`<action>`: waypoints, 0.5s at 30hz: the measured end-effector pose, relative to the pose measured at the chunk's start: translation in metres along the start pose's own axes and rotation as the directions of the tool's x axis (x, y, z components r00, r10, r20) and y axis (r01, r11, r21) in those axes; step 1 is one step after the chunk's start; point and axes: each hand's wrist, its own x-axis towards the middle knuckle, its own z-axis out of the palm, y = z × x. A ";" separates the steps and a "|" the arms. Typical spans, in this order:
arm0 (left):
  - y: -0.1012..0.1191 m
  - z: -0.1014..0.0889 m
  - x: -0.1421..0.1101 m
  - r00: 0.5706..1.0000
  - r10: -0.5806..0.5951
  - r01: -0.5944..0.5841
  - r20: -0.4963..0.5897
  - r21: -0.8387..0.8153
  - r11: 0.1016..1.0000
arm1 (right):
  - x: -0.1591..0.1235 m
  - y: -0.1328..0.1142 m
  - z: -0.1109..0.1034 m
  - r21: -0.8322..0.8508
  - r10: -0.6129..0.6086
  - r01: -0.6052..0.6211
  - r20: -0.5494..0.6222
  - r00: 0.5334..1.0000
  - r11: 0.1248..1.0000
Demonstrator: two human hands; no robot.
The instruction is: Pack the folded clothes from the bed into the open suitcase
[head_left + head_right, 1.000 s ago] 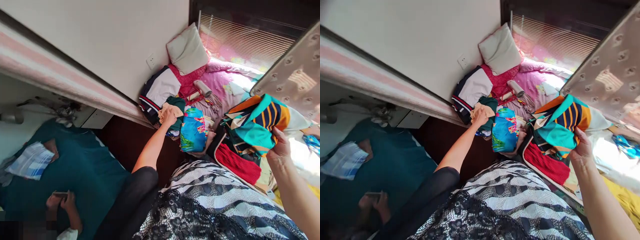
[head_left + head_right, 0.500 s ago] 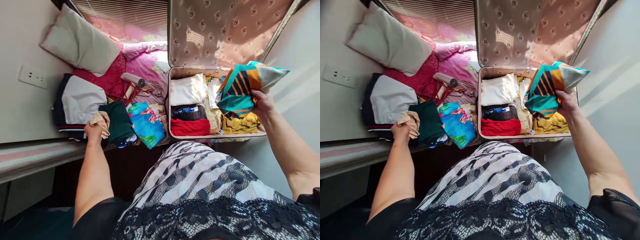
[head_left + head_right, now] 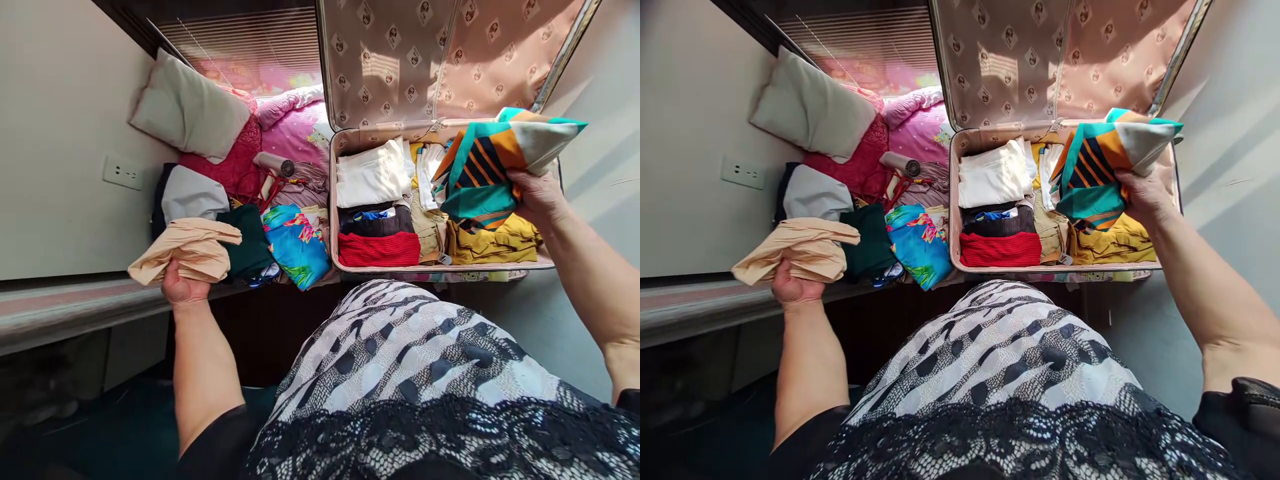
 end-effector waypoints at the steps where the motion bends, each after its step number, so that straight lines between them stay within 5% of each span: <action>1: 0.003 0.005 -0.006 1.000 0.000 0.000 -0.005 -0.007 1.000 | -0.001 0.003 -0.001 0.003 0.009 -0.009 0.031 0.999 1.000; 6: 0.017 0.029 -0.023 0.999 -0.024 0.022 0.035 0.054 0.998 | -0.006 0.014 -0.005 0.103 0.143 -0.144 0.019 0.990 0.984; 10: 0.017 0.057 -0.029 0.978 -0.207 0.198 0.039 0.157 0.968 | 0.000 0.030 -0.010 0.110 0.139 -0.141 0.025 0.990 0.984; 13: 0.004 0.098 -0.032 0.907 -0.374 0.325 0.194 0.245 0.914 | 0.002 0.043 -0.010 0.086 0.132 -0.135 0.040 0.990 0.987; 15: -0.011 0.137 -0.032 0.871 -0.392 0.300 0.297 0.309 0.902 | 0.001 0.050 -0.009 0.087 0.148 -0.151 0.045 0.988 0.985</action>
